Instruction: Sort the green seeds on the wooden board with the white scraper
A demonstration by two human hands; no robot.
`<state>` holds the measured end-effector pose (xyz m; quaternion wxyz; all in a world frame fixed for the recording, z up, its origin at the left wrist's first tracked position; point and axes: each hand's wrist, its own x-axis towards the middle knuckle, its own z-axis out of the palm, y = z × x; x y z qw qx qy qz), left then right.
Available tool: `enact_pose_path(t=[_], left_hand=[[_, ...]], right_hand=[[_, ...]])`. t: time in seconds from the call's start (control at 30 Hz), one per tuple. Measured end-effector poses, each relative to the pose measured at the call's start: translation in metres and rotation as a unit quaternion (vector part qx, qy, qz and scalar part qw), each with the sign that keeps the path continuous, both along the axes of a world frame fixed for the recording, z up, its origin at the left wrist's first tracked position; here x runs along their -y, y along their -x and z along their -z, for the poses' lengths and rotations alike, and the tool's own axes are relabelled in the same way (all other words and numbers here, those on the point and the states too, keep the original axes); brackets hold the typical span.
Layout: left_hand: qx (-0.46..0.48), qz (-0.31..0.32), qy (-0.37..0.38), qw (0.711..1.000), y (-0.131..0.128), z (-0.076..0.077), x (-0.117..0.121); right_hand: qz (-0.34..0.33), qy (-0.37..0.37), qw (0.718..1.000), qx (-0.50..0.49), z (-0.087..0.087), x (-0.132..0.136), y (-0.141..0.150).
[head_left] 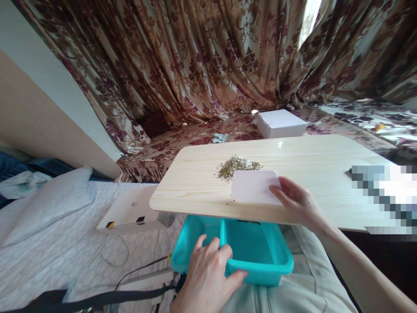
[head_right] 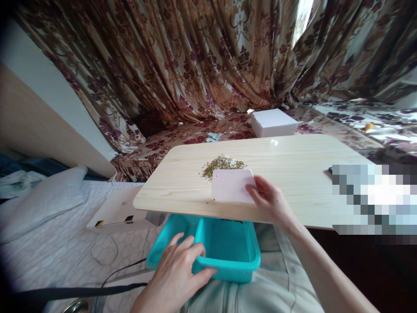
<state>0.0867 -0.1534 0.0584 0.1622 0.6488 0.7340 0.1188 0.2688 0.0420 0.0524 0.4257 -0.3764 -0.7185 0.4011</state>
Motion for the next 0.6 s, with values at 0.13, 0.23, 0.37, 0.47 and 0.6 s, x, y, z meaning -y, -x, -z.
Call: enact_pose_path(t=[0.13,0.23,0.37,0.47,0.6], left_hand=[[-0.001,0.0,-0.006,1.0,0.0,0.002,0.0],[-0.003,-0.001,-0.009,1.0,-0.001,0.003,0.001],[-0.013,-0.021,-0.013,1.0,0.003,0.001,0.005],[-0.026,-0.041,-0.001,0.999,0.01,-0.002,0.01],[-0.035,-0.048,0.011,0.998,0.017,-0.005,0.012]], right_hand=[[-0.007,0.002,1.0,-0.021,0.001,0.0,-0.001],[-0.005,0.0,1.0,-0.014,-0.001,0.001,0.0],[-0.015,0.002,1.0,0.0,0.001,0.001,0.007],[-0.032,0.008,0.999,-0.006,0.005,0.0,0.016],[-0.044,0.011,0.999,0.003,0.009,0.003,0.025]])
